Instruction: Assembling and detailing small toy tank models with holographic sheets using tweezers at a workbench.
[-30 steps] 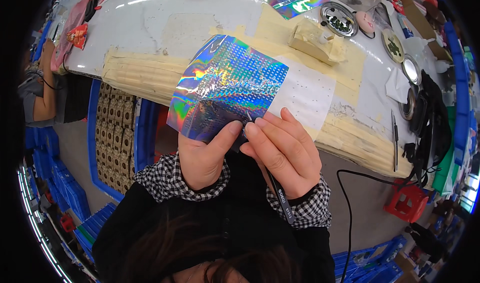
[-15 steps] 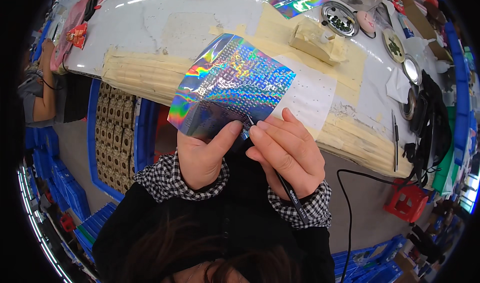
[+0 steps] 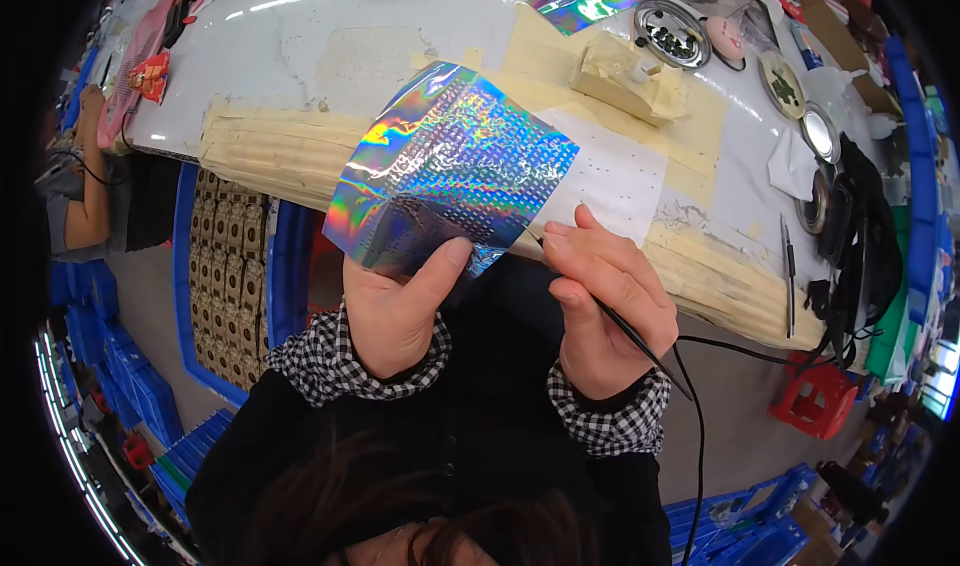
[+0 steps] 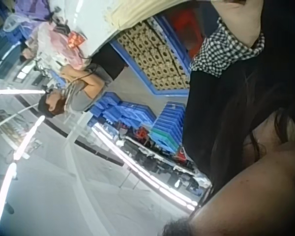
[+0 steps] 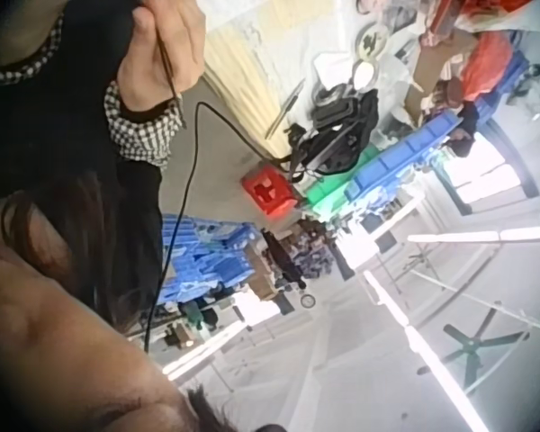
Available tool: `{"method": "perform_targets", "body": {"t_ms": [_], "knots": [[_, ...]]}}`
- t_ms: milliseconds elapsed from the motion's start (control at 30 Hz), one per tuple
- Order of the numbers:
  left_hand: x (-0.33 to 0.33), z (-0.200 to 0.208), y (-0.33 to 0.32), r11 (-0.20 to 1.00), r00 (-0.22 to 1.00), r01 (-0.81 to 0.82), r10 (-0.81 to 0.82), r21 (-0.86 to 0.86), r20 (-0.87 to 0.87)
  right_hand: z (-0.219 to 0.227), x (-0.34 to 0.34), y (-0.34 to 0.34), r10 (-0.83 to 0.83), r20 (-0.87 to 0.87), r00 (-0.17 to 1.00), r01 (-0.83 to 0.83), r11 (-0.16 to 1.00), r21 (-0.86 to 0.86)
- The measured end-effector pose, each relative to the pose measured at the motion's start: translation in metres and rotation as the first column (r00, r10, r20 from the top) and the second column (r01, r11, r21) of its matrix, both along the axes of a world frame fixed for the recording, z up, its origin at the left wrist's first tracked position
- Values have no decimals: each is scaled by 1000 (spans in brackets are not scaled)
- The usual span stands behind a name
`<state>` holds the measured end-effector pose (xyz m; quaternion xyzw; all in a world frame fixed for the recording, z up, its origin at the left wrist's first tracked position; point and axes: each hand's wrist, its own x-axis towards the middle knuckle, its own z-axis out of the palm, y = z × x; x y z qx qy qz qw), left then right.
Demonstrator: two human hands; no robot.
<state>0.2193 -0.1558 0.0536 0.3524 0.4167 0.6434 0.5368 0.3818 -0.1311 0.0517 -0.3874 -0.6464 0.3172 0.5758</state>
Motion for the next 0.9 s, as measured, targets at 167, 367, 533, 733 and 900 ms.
{"method": "perform_targets", "body": {"t_ms": [167,367,533,733,900], "knots": [[-9,-10,6,989,995,-97,100,110,-25,0,12,5,-100,179,979,98,995,17],[-16,-6,10,984,986,-155,159,87,-44,-1,31,15,-216,461,861,183,976,115],[-13,-12,9,981,989,-133,141,144,-43,0,33,24,-212,565,797,145,976,161],[-13,-11,9,979,990,-140,141,148,5,9,30,30,-210,724,658,31,967,252],[-13,-12,9,984,992,-119,122,130,-16,24,33,35,-147,832,535,-135,957,256]]}}
